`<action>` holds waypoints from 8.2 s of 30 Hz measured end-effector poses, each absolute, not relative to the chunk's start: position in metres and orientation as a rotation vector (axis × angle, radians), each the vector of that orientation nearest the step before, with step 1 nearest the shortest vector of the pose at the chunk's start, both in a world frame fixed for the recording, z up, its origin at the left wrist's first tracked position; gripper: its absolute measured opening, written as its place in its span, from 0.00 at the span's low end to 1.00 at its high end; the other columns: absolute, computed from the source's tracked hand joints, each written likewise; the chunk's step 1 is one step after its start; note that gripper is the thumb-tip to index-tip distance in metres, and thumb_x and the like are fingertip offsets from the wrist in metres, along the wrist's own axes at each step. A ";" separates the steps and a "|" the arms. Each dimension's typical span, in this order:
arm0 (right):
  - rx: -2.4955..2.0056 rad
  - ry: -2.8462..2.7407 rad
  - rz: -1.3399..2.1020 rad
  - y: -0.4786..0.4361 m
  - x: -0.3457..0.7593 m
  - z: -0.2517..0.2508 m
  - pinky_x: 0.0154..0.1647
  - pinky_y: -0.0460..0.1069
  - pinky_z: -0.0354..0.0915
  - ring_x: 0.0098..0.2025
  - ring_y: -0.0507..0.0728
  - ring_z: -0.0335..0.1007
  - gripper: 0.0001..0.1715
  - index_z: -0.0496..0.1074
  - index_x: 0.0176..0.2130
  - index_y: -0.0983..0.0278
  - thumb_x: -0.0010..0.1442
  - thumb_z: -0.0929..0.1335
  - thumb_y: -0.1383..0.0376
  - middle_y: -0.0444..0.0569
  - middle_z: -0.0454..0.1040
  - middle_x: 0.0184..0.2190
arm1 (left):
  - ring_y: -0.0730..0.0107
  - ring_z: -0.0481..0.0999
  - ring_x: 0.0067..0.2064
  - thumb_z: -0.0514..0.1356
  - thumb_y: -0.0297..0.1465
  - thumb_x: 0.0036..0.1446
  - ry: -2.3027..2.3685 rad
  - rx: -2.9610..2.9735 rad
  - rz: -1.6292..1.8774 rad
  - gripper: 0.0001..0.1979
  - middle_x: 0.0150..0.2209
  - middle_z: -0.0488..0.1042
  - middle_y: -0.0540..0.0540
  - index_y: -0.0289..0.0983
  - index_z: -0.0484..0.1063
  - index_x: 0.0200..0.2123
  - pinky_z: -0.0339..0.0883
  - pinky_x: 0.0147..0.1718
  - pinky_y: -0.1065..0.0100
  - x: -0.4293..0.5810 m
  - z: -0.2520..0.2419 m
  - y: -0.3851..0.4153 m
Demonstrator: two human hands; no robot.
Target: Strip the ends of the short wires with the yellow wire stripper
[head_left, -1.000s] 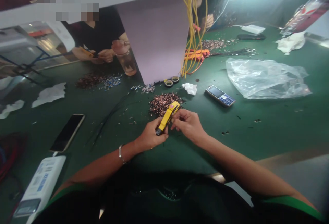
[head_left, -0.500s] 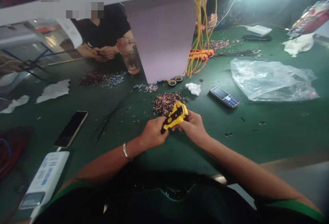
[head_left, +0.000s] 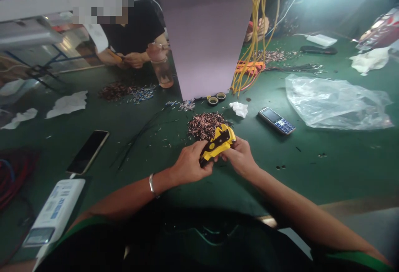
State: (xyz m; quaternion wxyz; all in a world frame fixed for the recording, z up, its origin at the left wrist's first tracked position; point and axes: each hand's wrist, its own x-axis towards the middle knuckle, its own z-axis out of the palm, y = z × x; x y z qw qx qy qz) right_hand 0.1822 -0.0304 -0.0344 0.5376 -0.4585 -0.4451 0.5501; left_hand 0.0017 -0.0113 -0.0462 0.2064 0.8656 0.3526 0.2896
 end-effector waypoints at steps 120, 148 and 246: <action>-1.242 -1.138 1.279 -0.034 0.194 -0.026 0.19 0.46 0.57 0.17 0.49 0.63 0.05 0.67 0.23 0.62 0.47 0.68 0.64 0.40 0.68 0.14 | 0.74 0.66 0.25 0.58 0.29 0.48 1.016 2.138 0.707 0.08 0.24 0.68 0.53 0.37 0.69 0.35 0.61 0.27 0.69 -0.002 -0.034 -0.008; -1.314 -1.503 0.993 -0.041 0.187 -0.031 0.26 0.48 0.61 0.23 0.50 0.64 0.04 0.69 0.22 0.61 0.47 0.66 0.68 0.41 0.71 0.20 | 0.72 0.71 0.30 0.67 0.25 0.41 0.821 1.223 0.822 0.22 0.32 0.72 0.49 0.35 0.69 0.42 0.69 0.30 0.65 -0.002 -0.030 0.009; -1.068 -1.929 0.379 -0.044 0.176 -0.048 0.33 0.48 0.70 0.29 0.55 0.75 0.09 0.71 0.35 0.61 0.64 0.62 0.70 0.48 0.78 0.29 | 0.66 0.75 0.33 0.55 0.27 0.56 1.056 2.194 0.645 0.10 0.29 0.78 0.46 0.36 0.77 0.29 0.66 0.36 0.67 0.001 -0.024 -0.007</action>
